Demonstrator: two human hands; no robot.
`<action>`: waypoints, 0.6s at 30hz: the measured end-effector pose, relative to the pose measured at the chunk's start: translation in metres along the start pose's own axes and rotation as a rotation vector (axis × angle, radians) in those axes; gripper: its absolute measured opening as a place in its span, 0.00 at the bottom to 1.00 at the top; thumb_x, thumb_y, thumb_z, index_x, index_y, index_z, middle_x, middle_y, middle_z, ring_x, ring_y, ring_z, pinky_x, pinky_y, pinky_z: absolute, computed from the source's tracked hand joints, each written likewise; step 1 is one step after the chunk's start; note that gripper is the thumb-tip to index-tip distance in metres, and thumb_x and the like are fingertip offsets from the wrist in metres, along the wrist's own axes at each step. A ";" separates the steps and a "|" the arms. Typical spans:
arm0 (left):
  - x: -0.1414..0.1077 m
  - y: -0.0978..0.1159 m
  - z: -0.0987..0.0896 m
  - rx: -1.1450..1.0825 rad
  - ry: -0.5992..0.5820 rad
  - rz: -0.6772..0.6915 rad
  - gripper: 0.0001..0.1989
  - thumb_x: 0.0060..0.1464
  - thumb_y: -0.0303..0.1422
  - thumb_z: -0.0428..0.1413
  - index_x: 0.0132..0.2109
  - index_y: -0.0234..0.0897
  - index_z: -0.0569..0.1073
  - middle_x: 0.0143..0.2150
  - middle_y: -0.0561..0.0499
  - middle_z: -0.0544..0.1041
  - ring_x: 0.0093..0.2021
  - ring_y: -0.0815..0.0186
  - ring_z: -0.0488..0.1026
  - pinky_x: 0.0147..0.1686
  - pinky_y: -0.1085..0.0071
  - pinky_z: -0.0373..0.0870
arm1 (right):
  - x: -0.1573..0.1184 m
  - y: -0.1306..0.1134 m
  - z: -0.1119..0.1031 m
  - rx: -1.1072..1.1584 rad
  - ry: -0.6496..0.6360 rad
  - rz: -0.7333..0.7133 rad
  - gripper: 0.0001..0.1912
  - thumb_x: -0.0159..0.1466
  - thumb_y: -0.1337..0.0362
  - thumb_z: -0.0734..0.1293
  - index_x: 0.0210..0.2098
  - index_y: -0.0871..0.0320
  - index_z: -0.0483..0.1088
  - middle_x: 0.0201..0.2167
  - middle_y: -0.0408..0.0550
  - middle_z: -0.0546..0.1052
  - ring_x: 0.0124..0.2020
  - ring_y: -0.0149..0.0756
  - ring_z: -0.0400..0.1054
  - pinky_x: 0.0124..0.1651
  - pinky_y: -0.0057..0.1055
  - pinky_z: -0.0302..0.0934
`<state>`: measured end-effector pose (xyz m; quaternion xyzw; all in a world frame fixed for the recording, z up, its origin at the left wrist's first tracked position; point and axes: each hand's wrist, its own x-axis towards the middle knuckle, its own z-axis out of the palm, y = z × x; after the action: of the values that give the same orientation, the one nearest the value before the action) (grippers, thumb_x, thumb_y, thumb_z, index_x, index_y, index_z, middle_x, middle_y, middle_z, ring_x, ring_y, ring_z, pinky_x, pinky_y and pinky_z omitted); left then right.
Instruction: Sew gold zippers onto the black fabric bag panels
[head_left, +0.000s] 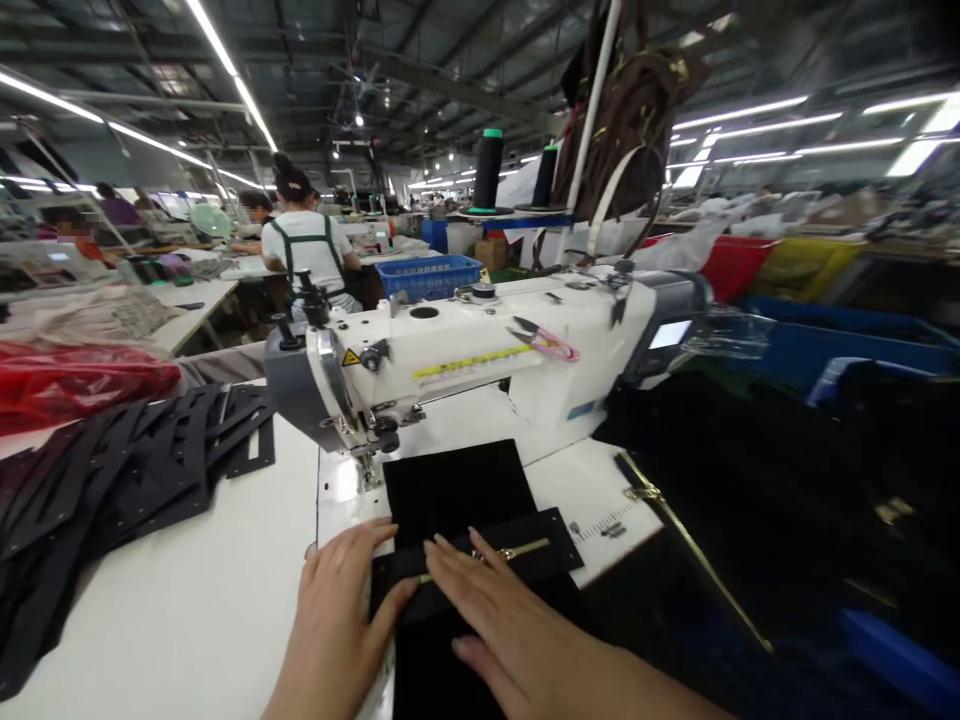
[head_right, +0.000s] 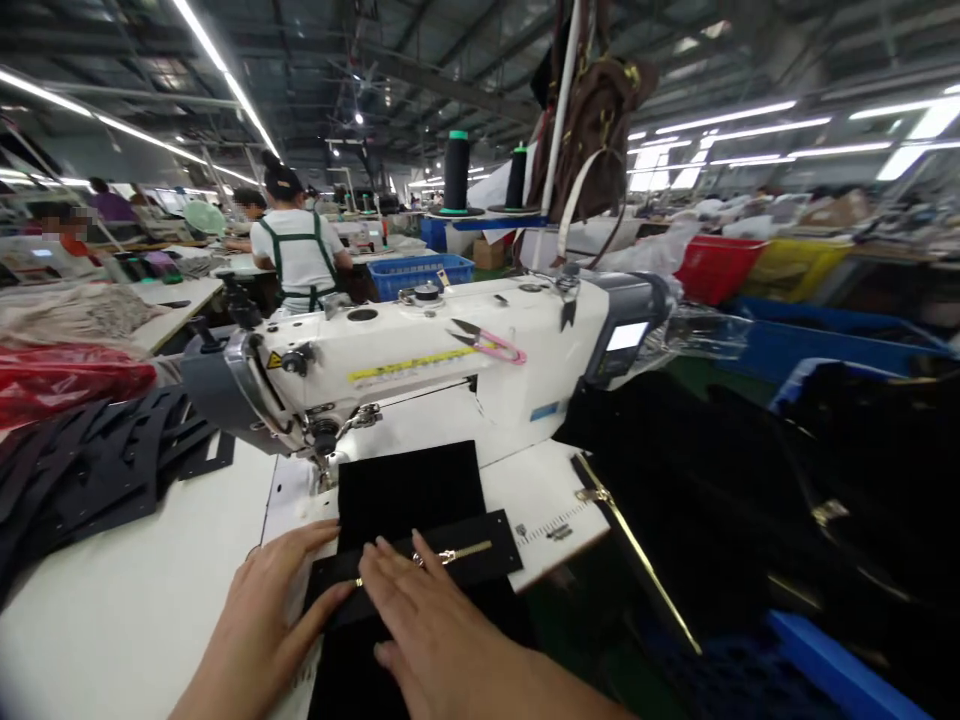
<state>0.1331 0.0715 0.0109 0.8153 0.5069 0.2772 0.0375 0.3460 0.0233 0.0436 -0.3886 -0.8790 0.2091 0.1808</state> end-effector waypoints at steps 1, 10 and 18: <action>-0.002 0.002 -0.001 0.003 -0.004 -0.006 0.16 0.53 0.42 0.50 0.48 0.44 0.69 0.45 0.47 0.73 0.47 0.53 0.69 0.44 0.55 0.64 | -0.008 0.003 0.000 -0.003 0.112 0.025 0.29 0.60 0.75 0.56 0.61 0.68 0.49 0.62 0.56 0.55 0.63 0.37 0.43 0.63 0.44 0.41; -0.025 -0.008 -0.016 0.040 0.064 -0.079 0.15 0.51 0.45 0.51 0.43 0.46 0.71 0.44 0.47 0.71 0.44 0.51 0.68 0.39 0.55 0.64 | -0.056 0.042 -0.007 -0.129 0.596 0.598 0.17 0.63 0.51 0.58 0.24 0.56 0.62 0.25 0.47 0.68 0.30 0.42 0.64 0.34 0.40 0.60; -0.051 0.008 -0.056 -0.503 -0.059 -0.479 0.13 0.51 0.43 0.52 0.28 0.38 0.65 0.25 0.54 0.66 0.27 0.65 0.64 0.29 0.70 0.61 | -0.037 0.018 0.008 0.472 0.588 0.589 0.19 0.57 0.45 0.61 0.23 0.54 0.60 0.17 0.38 0.63 0.20 0.33 0.62 0.22 0.26 0.60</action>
<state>0.0945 0.0119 0.0398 0.6460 0.5984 0.3531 0.3161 0.3768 0.0040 0.0219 -0.6122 -0.5715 0.3265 0.4382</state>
